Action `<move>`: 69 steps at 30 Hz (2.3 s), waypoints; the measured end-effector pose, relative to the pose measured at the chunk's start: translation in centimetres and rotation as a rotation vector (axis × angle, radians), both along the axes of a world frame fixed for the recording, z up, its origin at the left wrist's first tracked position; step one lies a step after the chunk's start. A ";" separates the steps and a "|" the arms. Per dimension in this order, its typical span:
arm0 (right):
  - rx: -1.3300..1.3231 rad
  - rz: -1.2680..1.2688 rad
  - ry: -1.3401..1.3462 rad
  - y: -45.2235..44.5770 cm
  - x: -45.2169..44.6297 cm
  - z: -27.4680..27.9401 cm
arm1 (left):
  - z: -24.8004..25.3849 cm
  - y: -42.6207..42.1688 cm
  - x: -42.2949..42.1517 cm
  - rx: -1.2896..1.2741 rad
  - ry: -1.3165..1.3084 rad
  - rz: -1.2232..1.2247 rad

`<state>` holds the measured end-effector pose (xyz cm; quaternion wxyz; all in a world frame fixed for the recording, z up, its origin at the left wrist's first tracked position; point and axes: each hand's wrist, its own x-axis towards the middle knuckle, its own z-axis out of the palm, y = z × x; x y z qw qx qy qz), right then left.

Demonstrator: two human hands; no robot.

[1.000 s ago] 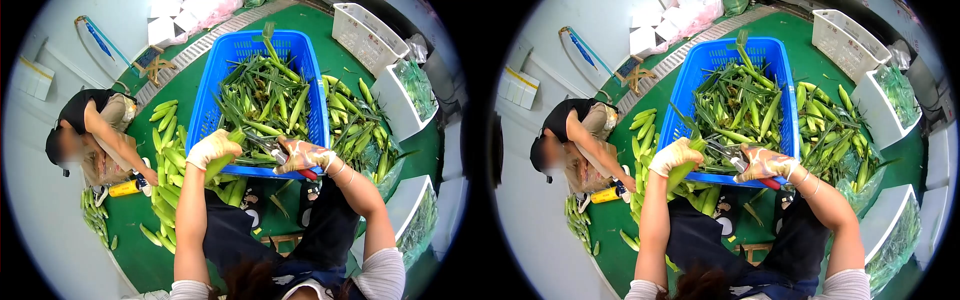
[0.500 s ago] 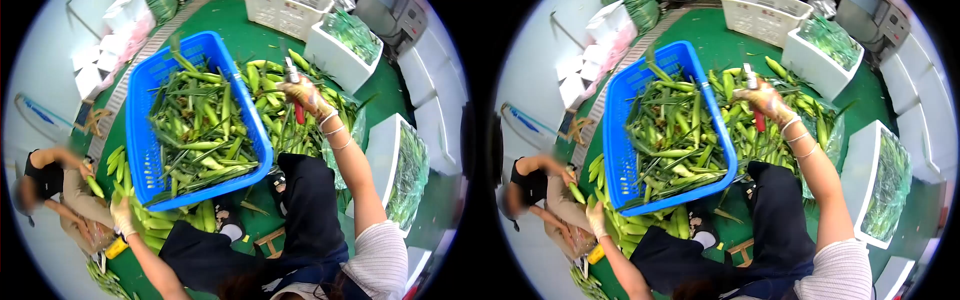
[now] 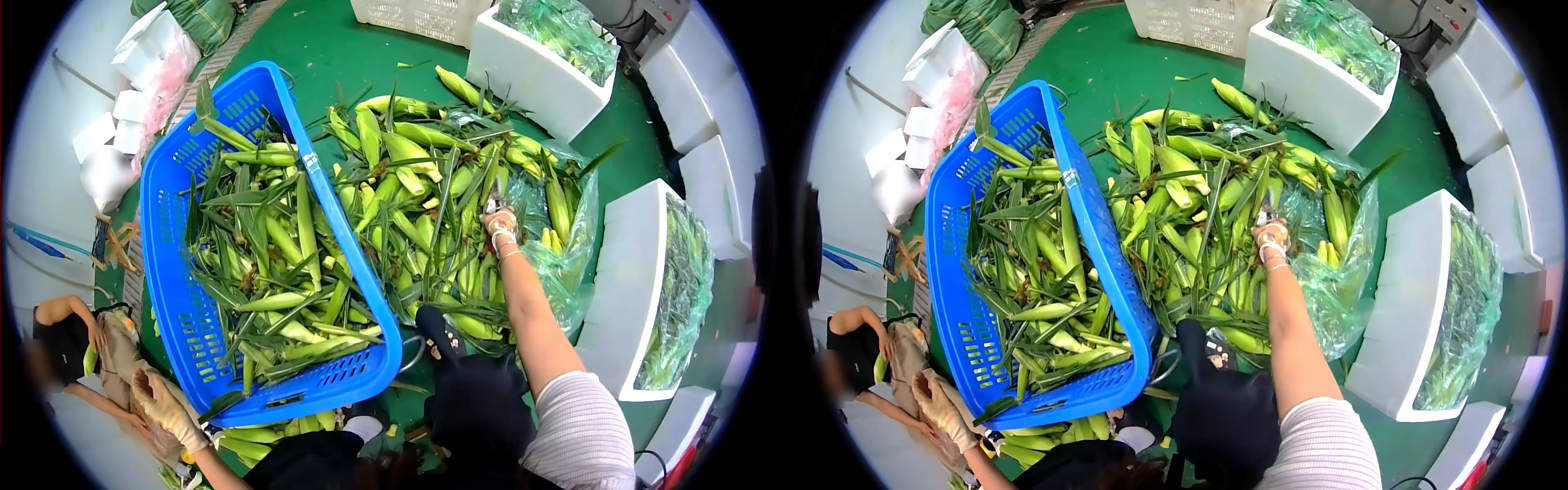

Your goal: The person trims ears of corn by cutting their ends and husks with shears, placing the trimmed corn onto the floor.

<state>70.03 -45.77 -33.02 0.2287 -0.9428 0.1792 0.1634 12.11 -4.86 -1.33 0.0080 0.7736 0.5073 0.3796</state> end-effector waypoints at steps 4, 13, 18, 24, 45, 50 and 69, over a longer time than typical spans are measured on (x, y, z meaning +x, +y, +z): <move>0.031 0.141 -0.196 -2.2 1.3 -1.2 | 1.0 -3.1 4.8 -0.266 -0.163 -0.245; 0.811 0.517 -0.242 -0.5 -11.8 27.2 | 6.9 -13.9 16.5 -0.498 -0.090 -0.613; 0.857 0.959 -0.428 8.0 -22.6 39.5 | 9.3 -18.2 21.4 -1.118 -0.752 -0.849; 0.724 1.495 -0.277 13.6 -28.7 42.9 | 7.0 -11.9 14.7 -0.848 -0.861 -0.564; 0.319 2.029 -0.306 21.8 -27.9 43.3 | 5.5 -5.4 3.0 -0.810 -0.198 -0.708; 0.163 2.188 -0.513 19.6 -28.4 45.3 | 6.1 -5.8 1.7 -1.010 -0.179 -0.884; 0.894 1.387 0.370 18.3 -26.1 37.5 | 5.9 -4.8 3.2 -0.071 0.260 -0.621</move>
